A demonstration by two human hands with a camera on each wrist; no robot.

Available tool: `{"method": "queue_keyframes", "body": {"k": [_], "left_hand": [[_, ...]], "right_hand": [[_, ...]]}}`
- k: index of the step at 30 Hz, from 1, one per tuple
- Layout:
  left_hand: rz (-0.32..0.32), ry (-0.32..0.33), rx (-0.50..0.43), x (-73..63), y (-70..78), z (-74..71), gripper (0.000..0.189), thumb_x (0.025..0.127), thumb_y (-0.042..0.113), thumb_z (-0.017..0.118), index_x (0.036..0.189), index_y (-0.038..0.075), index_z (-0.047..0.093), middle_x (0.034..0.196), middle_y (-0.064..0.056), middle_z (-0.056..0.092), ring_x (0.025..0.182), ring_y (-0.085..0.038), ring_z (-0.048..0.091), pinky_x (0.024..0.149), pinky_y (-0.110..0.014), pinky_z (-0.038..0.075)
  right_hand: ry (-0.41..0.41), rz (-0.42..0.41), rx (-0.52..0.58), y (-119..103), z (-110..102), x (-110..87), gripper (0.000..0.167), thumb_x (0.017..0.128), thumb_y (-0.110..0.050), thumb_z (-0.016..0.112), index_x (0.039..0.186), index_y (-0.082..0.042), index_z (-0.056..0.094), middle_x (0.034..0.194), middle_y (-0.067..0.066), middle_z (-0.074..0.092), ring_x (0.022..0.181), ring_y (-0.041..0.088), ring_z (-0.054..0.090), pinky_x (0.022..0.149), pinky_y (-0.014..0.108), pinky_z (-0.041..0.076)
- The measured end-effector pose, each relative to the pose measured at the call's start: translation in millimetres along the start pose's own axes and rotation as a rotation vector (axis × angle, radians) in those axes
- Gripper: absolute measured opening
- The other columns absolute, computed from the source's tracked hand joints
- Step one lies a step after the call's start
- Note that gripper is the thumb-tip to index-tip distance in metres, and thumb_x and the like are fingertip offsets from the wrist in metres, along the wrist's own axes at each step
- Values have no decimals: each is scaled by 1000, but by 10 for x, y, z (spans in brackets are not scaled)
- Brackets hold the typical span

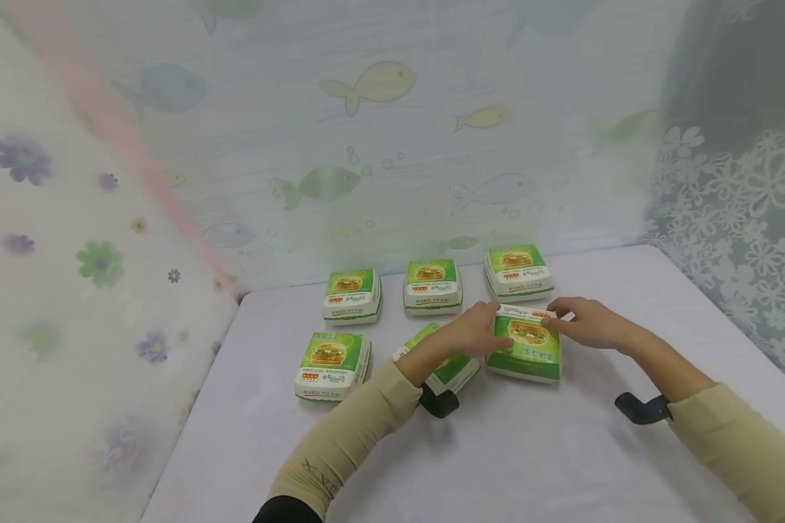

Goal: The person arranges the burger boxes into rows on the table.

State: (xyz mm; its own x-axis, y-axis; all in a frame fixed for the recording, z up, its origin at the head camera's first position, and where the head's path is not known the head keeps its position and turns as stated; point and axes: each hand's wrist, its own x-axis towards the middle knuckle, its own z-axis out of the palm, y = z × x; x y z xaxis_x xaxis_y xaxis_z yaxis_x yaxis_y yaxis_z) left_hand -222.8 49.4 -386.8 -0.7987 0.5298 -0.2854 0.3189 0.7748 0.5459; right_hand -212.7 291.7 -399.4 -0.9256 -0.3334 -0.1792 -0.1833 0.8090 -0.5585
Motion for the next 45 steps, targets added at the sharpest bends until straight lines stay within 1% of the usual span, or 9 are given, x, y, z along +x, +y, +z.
{"method": "queue_keyframes", "body": {"k": [7, 11, 14, 19, 28, 33, 39, 42, 45], "left_hand": [[11, -1, -42, 13, -32, 58, 81, 99, 29, 69, 162, 4, 25, 156, -15, 42, 141, -22, 43, 117, -32, 37], [9, 3, -70, 39, -75, 83, 77, 98, 26, 71, 159, 4, 30, 152, -14, 46, 137, -22, 47, 114, -32, 40], [-6, 3, -98, 59, -108, 94, 75, 98, 26, 71, 158, 4, 33, 153, -14, 45, 139, -24, 45, 115, -34, 39], [-10, -1, -65, 108, -165, 73, 74, 99, 30, 68, 160, 7, 32, 159, -13, 41, 148, -26, 37, 121, -36, 31], [34, -2, -16, 150, -229, -36, 59, 105, 30, 59, 156, 8, 39, 154, -13, 48, 143, -26, 44, 115, -37, 41], [31, 5, 10, 114, -192, -56, 60, 104, 33, 60, 156, 10, 39, 154, -13, 48, 142, -25, 46, 114, -36, 42], [5, 5, 20, 122, -156, -31, 64, 104, 34, 61, 158, 12, 37, 156, -13, 46, 143, -25, 44, 116, -38, 40], [-15, -12, 41, 149, -150, -7, 64, 103, 35, 61, 159, 12, 36, 157, -12, 45, 145, -25, 42, 118, -39, 37], [-21, -29, 45, 184, -129, -9, 63, 103, 32, 61, 158, 11, 38, 159, -11, 44, 147, -25, 39, 119, -38, 35]], "right_hand": [[6, -5, -2, 0, 1, -30, 49, 105, -36, 58, 130, 6, 60, 122, 27, 63, 108, 40, 60, 78, 47, 58], [13, 4, -6, 2, 7, -38, 49, 105, -35, 58, 128, 7, 60, 120, 27, 64, 107, 40, 61, 78, 47, 58], [20, 7, -14, 2, 15, -43, 47, 105, -34, 58, 126, 8, 61, 117, 27, 65, 105, 40, 61, 77, 48, 58], [28, 30, -33, -6, 14, -84, 49, 105, -35, 57, 121, 10, 61, 112, 28, 65, 100, 39, 63, 74, 46, 58], [-45, 117, -41, -37, 11, -185, 51, 104, -39, 56, 115, 11, 60, 90, 15, 66, 78, 23, 61, 64, 35, 51], [-19, 113, -64, -61, -17, -168, 58, 104, -41, 56, 125, 13, 56, 104, 25, 65, 89, 33, 63, 68, 41, 55], [9, 54, -57, -94, -29, -20, 67, 104, -41, 57, 143, 12, 44, 126, 36, 57, 111, 49, 58, 81, 55, 57], [-20, 36, -40, -94, -11, 43, 68, 104, -41, 56, 148, 8, 41, 130, 35, 55, 115, 50, 57, 84, 56, 56], [-54, 45, -16, -88, -1, 53, 68, 104, -41, 56, 148, 8, 40, 128, 34, 56, 107, 43, 60, 79, 50, 57]]}}
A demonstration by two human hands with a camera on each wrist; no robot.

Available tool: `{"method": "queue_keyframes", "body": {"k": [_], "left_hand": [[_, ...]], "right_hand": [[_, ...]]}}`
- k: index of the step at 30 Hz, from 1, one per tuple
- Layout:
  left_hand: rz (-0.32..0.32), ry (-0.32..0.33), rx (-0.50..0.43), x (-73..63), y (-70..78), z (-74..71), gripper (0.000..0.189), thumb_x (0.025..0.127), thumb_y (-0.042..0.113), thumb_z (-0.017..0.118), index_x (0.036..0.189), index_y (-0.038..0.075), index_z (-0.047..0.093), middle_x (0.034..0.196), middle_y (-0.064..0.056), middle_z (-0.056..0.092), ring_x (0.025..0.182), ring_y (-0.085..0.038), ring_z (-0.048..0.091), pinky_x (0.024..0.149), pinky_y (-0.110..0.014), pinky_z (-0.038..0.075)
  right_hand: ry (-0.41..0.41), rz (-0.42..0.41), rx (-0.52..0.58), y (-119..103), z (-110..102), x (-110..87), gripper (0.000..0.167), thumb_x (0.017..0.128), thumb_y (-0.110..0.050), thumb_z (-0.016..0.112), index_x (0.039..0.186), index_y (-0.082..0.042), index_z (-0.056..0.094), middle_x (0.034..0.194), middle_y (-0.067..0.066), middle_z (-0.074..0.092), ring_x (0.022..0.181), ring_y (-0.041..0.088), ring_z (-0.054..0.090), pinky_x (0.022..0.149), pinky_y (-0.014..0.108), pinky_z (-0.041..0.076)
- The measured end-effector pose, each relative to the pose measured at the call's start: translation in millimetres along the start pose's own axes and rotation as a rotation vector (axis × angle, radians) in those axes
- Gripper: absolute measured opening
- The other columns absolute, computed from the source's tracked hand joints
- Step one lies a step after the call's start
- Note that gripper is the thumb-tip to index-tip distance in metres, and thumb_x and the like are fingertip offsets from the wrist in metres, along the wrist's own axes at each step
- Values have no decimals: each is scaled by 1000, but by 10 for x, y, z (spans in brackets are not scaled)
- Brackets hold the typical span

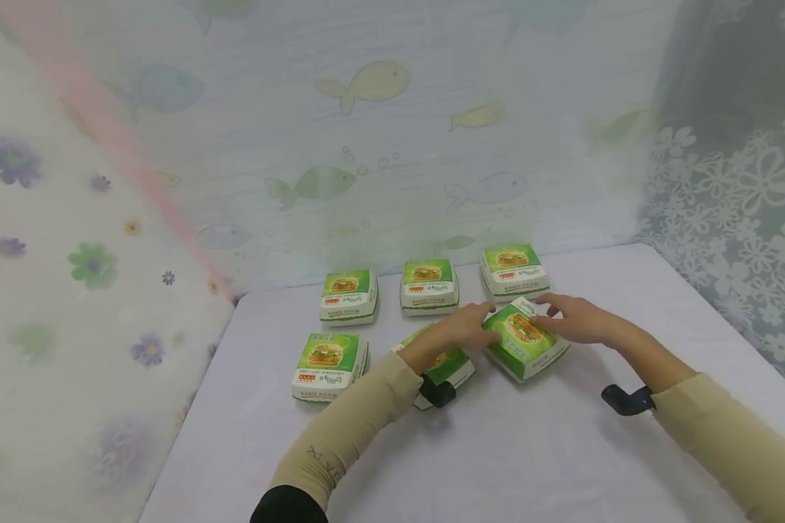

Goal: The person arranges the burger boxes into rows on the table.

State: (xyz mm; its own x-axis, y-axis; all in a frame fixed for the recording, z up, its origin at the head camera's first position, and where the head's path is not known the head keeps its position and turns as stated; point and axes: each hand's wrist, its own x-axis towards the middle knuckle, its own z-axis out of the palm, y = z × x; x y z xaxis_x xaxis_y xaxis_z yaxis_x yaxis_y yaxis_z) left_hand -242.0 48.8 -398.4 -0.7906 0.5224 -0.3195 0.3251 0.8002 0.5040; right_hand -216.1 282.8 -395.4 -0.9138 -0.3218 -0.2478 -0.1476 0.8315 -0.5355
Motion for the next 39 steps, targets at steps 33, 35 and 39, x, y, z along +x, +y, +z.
{"method": "queue_keyframes", "body": {"k": [33, 35, 39], "left_hand": [[74, -90, -48, 53, 44, -69, 56, 93, 33, 77, 138, 9, 55, 126, -4, 63, 106, -16, 61, 88, -28, 51], [73, -97, -59, 81, 47, -98, 65, 94, 30, 77, 147, 6, 47, 140, -10, 58, 114, -20, 62, 94, -30, 52], [54, -95, -31, 79, 57, -137, 72, 97, 25, 72, 156, 4, 37, 154, -15, 47, 131, -25, 56, 101, -33, 51]], "right_hand": [[16, -21, -5, 79, -17, -86, 63, 106, -41, 54, 143, 9, 46, 137, 36, 52, 126, 55, 50, 92, 64, 52], [28, 2, -22, 84, -18, -106, 61, 105, -41, 55, 137, 10, 50, 129, 34, 57, 117, 51, 56, 85, 58, 55], [29, 46, -37, 77, -18, -153, 62, 105, -42, 56, 129, 15, 52, 118, 34, 61, 104, 45, 61, 77, 50, 57]]}}
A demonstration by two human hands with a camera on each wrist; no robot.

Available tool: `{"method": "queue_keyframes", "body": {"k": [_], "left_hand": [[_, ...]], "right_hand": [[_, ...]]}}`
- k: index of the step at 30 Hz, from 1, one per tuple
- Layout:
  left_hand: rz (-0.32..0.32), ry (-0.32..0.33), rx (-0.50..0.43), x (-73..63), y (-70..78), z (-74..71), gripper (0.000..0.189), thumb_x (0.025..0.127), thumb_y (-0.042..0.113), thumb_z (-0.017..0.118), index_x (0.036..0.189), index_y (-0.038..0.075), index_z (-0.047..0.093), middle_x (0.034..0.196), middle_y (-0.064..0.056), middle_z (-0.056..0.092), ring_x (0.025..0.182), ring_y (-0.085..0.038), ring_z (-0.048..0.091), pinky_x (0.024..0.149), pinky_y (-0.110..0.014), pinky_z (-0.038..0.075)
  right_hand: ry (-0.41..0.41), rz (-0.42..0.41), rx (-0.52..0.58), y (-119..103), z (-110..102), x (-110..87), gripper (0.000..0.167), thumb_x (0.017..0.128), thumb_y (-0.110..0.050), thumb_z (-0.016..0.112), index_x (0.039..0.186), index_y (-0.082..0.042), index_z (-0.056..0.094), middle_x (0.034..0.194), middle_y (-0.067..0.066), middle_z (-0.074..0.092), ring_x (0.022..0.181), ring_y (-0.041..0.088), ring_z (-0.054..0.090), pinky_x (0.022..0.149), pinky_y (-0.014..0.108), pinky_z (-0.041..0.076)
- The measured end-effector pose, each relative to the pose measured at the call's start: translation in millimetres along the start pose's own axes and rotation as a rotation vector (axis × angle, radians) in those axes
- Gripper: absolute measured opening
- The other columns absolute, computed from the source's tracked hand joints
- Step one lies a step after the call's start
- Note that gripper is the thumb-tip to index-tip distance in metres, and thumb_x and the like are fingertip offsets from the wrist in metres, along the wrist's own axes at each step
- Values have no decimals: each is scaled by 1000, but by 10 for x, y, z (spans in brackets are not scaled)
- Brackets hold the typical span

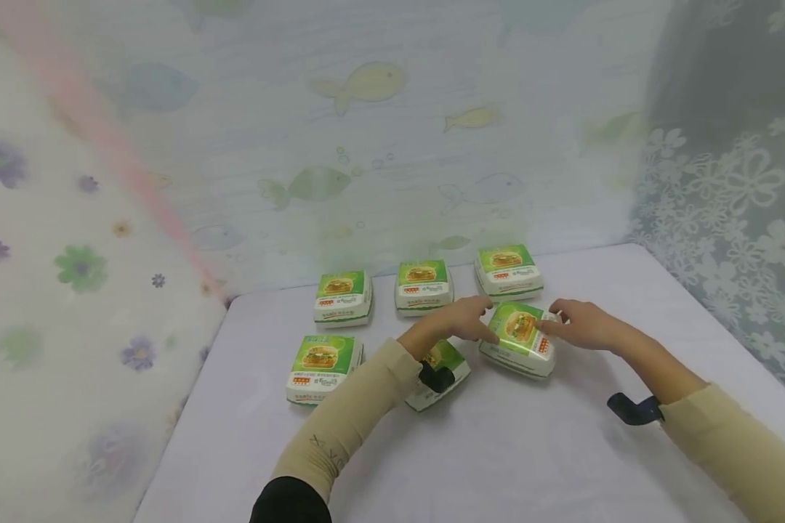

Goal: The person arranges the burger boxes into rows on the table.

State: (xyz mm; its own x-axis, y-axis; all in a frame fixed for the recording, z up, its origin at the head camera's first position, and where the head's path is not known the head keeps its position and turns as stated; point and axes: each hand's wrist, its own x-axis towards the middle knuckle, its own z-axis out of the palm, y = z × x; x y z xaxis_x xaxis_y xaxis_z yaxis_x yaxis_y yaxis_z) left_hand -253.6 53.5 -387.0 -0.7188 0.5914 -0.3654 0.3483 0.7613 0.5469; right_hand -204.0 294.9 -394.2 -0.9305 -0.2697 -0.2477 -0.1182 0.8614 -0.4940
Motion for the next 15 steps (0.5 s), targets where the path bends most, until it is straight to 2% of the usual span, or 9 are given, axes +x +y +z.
{"method": "queue_keyframes", "body": {"k": [3, 8, 15], "left_hand": [[-11, 21, 55, -28, 15, 22, 70, 99, 31, 70, 156, 7, 37, 155, -11, 48, 140, -24, 48, 107, -33, 47], [-19, 54, 65, -71, 78, 76, 77, 95, 37, 74, 157, 9, 37, 153, -8, 51, 140, -22, 48, 110, -34, 45], [-21, 47, 42, -41, 114, 136, 80, 95, 29, 75, 159, 6, 32, 157, -9, 46, 145, -23, 43, 116, -32, 38]], "right_hand": [[3, 18, 1, -1, 3, -24, 63, 104, -41, 56, 130, 16, 50, 119, 36, 59, 105, 47, 61, 77, 52, 57], [45, 11, 4, -23, -12, -22, 64, 103, -38, 58, 137, 16, 46, 128, 40, 54, 115, 54, 56, 84, 58, 56], [32, 5, 14, -41, -28, 15, 65, 104, -39, 57, 139, 15, 46, 132, 40, 53, 118, 55, 54, 86, 59, 56]]}}
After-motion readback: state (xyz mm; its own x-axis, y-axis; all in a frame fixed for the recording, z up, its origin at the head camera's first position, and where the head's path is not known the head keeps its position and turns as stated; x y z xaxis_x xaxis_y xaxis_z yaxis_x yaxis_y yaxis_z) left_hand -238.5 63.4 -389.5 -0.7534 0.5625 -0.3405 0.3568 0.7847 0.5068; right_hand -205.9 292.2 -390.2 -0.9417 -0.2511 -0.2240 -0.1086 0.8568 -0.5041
